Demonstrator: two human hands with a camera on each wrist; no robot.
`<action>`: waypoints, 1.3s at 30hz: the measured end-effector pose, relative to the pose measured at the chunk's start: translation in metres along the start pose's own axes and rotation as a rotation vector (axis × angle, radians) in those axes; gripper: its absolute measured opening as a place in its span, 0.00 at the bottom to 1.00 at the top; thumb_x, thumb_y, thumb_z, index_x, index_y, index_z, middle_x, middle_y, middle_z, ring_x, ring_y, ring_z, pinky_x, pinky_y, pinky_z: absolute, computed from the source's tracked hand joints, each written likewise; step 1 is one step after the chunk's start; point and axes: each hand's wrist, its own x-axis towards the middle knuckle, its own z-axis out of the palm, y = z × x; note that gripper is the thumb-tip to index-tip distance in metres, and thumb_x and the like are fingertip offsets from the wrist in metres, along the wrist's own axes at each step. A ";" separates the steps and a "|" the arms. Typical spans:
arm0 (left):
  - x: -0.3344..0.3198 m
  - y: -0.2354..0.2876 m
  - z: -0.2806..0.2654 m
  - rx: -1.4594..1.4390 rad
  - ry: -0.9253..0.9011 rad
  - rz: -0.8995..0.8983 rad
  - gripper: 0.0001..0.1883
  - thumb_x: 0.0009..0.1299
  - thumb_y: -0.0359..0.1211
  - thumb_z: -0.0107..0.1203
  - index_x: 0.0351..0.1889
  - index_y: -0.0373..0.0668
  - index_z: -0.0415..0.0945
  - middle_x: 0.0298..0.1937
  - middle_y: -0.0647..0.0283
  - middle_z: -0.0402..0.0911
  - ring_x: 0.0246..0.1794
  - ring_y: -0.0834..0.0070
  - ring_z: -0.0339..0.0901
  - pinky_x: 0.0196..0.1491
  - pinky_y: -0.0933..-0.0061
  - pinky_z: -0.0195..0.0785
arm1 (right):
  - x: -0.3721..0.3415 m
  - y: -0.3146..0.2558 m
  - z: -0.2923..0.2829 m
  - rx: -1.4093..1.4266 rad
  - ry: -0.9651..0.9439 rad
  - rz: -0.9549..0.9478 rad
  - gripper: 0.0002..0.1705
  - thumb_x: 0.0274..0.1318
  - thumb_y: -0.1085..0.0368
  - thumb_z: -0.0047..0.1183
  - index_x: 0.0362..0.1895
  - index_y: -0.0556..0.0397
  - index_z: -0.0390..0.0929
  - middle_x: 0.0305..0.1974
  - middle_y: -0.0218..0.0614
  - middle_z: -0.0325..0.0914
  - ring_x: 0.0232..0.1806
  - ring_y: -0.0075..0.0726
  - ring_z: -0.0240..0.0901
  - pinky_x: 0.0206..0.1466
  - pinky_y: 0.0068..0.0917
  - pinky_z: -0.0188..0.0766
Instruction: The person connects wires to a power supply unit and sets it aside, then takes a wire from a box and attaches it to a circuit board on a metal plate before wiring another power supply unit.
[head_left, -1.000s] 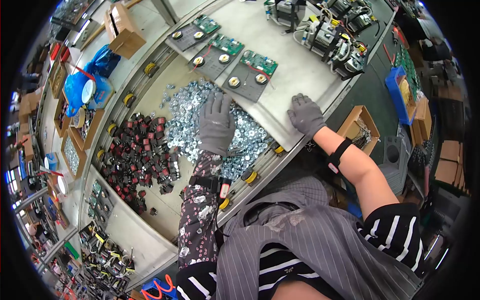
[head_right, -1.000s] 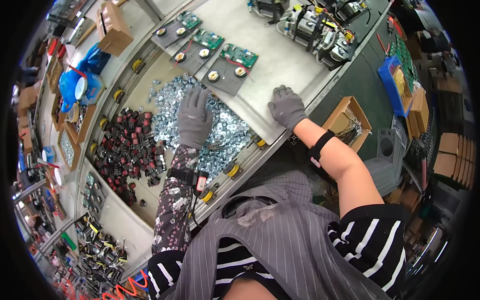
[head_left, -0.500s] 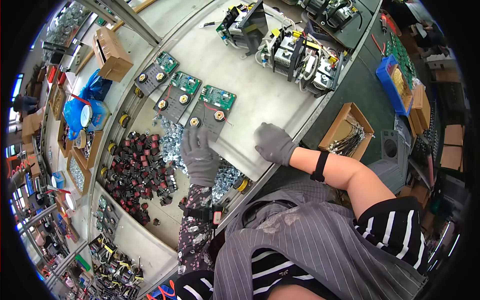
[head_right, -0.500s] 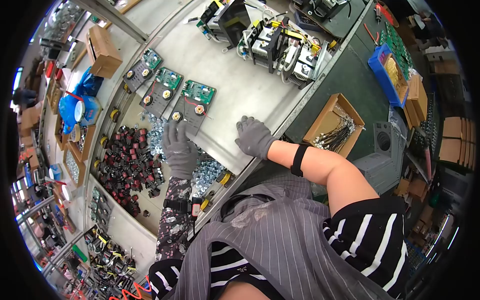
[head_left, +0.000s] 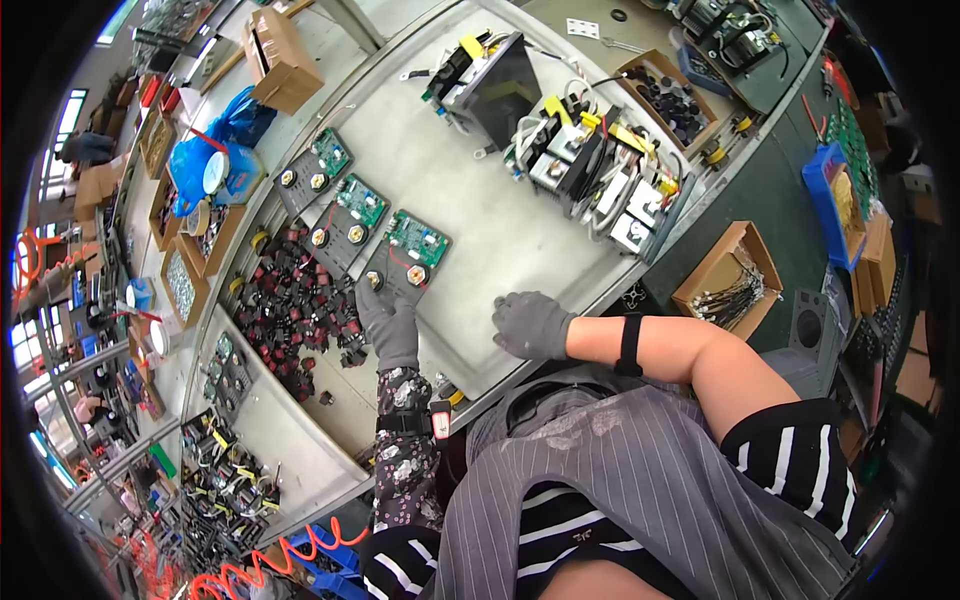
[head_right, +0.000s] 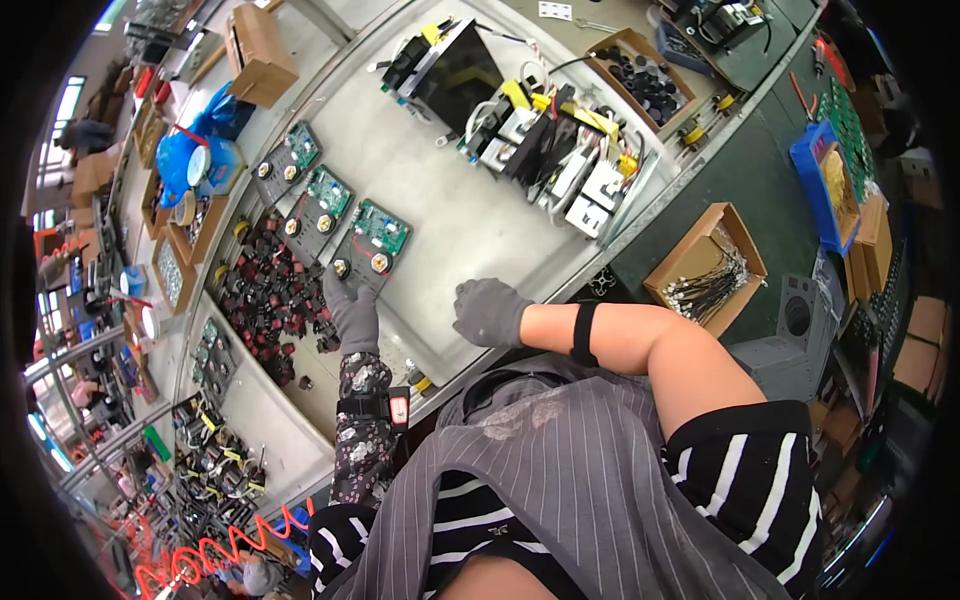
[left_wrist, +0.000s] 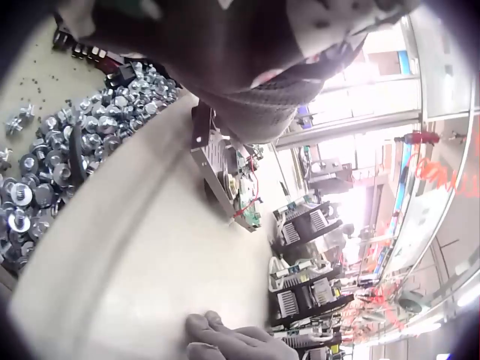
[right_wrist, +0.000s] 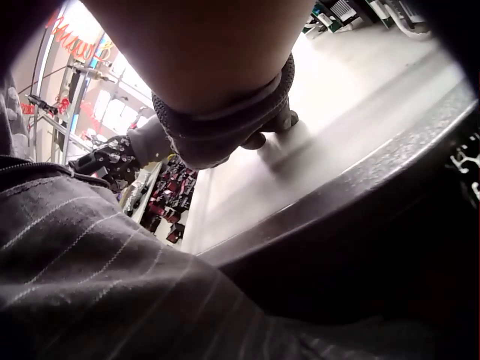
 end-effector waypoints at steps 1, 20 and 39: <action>-0.003 -0.009 -0.006 -0.012 0.011 -0.061 0.36 0.59 0.28 0.53 0.67 0.33 0.56 0.69 0.43 0.56 0.70 0.49 0.55 0.71 0.60 0.49 | 0.005 -0.007 -0.003 0.066 -0.032 -0.039 0.24 0.59 0.50 0.45 0.41 0.59 0.78 0.40 0.48 0.79 0.45 0.50 0.75 0.46 0.44 0.71; 0.101 0.007 -0.047 -0.881 -0.712 -0.922 0.55 0.59 0.78 0.24 0.75 0.50 0.43 0.54 0.52 0.77 0.48 0.62 0.75 0.47 0.59 0.69 | 0.083 0.086 -0.170 1.011 0.613 0.228 0.25 0.62 0.49 0.47 0.49 0.58 0.79 0.39 0.36 0.80 0.41 0.30 0.72 0.50 0.26 0.67; 0.108 -0.045 -0.082 -1.327 -0.858 -0.959 0.59 0.49 0.82 0.36 0.69 0.48 0.56 0.60 0.39 0.69 0.57 0.51 0.74 0.51 0.52 0.75 | 0.283 0.078 -0.116 1.373 0.095 0.212 0.09 0.40 0.70 0.54 0.31 0.55 0.77 0.27 0.34 0.76 0.29 0.30 0.74 0.31 0.23 0.69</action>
